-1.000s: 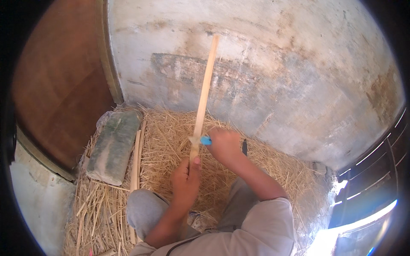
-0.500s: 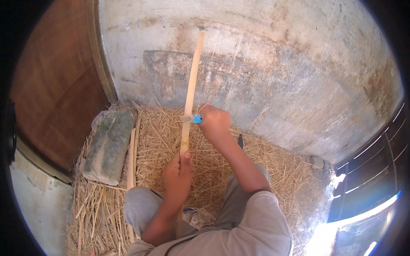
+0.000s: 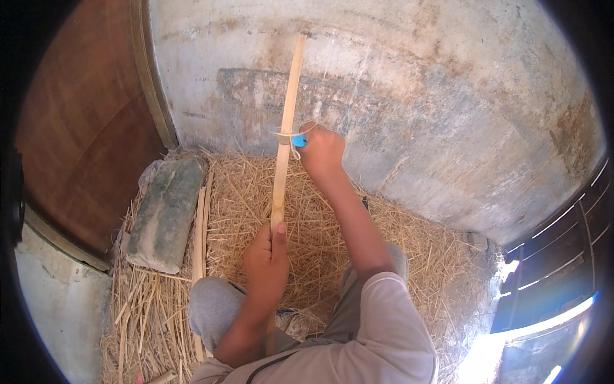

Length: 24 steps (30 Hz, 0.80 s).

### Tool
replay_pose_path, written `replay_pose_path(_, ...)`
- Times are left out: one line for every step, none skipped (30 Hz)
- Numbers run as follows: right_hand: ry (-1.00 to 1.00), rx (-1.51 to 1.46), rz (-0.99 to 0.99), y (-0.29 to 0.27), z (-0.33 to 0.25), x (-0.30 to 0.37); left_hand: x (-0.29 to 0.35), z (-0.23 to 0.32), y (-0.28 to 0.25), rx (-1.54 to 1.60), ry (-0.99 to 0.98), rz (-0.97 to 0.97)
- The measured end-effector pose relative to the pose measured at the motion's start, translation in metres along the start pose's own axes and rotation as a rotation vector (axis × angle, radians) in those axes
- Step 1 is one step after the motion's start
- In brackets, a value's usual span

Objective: The person sits on a bed of straw and uses a utility knife to shave the surface of a long bamboo stick. They repeatedly scrape the stick to remove the outer layer, occasionally switching to a larger knife to continue the smoothing process.

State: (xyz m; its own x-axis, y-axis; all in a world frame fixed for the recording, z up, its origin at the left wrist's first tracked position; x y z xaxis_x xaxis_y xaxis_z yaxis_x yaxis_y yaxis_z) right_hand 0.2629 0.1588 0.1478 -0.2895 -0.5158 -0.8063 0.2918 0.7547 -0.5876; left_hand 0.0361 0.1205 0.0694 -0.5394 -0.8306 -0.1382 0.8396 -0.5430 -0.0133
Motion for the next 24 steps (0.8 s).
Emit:
replay_pose_path(-0.003,-0.027,0.056,-0.003,-0.001,-0.005,0.001,-0.003,-0.001,0.032,-0.020,0.004)
replay_pose_path(0.003,0.002,0.018,0.001,-0.002,-0.010,0.001,-0.005,-0.002,0.064,-0.040,0.007)
replay_pose_path(0.010,0.036,-0.022,0.002,-0.004,-0.015,0.000,-0.003,-0.002,0.042,-0.028,0.011)
replay_pose_path(0.016,0.069,-0.063,0.005,-0.005,-0.020,0.000,-0.002,-0.003,0.021,-0.015,0.014)
replay_pose_path(0.044,0.048,-0.057,0.008,-0.003,-0.025,0.000,0.000,-0.003,-0.001,-0.003,0.019)
replay_pose_path(0.072,0.031,-0.049,0.011,0.002,-0.031,0.000,0.002,-0.004,-0.012,0.006,0.040)
replay_pose_path(0.099,0.014,-0.042,0.014,0.006,-0.036,0.000,0.004,-0.006,-0.023,0.015,0.061)
replay_pose_path(0.096,0.031,-0.038,0.018,0.002,-0.041,0.000,0.007,-0.008,-0.039,0.024,0.082)
replay_pose_path(0.093,0.049,-0.034,0.023,-0.004,-0.045,-0.001,0.009,-0.007,-0.048,0.024,0.077)
replay_pose_path(0.091,0.066,-0.031,0.026,-0.006,-0.050,-0.002,0.011,-0.006,-0.057,0.023,0.071)
replay_pose_path(0.138,0.002,0.008,0.030,0.000,-0.053,-0.003,0.012,-0.007,-0.073,0.021,0.074)
replay_pose_path(0.186,-0.052,0.050,0.033,0.011,-0.056,-0.003,0.010,-0.005,-0.063,-0.003,0.059)
replay_pose_path(0.234,-0.106,0.091,0.035,0.023,-0.060,-0.002,0.007,-0.004,-0.055,-0.027,0.042)
replay_pose_path(0.289,-0.105,0.076,0.039,0.032,-0.069,-0.002,0.003,-0.003,-0.044,-0.050,0.031)
replay_pose_path(0.344,-0.103,0.061,0.043,0.041,-0.079,-0.001,0.005,0.001,-0.059,-0.012,0.020)
replay_pose_path(0.398,-0.108,0.046,0.046,0.044,-0.086,0.002,0.007,0.003,-0.076,0.027,0.013)
replay_pose_path(0.322,-0.107,0.095,0.044,0.040,-0.094,0.003,0.009,0.003,-0.095,0.066,0.007)
replay_pose_path(0.246,-0.106,0.143,0.043,0.035,-0.100,0.002,0.007,0.000,-0.069,0.040,0.016)
replay_pose_path(0.170,-0.105,0.192,0.043,0.029,-0.107,0.000,0.006,-0.003,-0.044,0.013,0.025)
replay_pose_path(0.198,-0.010,0.118,0.054,0.031,-0.119,0.000,0.004,-0.006,-0.019,-0.014,0.030)
replay_pose_path(0.234,0.042,0.121,0.060,0.084,-0.136,0.009,0.004,0.016,-0.064,0.021,-0.056)
replay_pose_path(0.272,0.097,0.123,0.058,0.153,-0.152,0.025,0.002,0.043,-0.106,0.057,-0.144)
replay_pose_path(0.312,0.080,0.091,0.066,0.162,-0.163,0.032,-0.003,0.048,-0.189,0.083,-0.172)
replay_pose_path(0.349,0.065,0.065,0.066,0.169,-0.178,0.039,0.000,0.043,-0.120,0.053,-0.189)
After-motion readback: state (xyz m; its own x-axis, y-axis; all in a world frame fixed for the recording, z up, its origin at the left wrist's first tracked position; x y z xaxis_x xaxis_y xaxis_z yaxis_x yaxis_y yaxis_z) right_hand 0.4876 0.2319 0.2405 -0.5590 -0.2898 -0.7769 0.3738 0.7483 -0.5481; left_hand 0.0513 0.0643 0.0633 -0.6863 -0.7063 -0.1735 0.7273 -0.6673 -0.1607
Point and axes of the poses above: each hand's wrist, its own x-axis away from the middle knuckle, its own y-axis out of the palm, z = x × y, the point moved 7 cm from there along -x, towards the middle knuckle, and after that the axes turned 5 degrees about x, right-handed, at the moved point
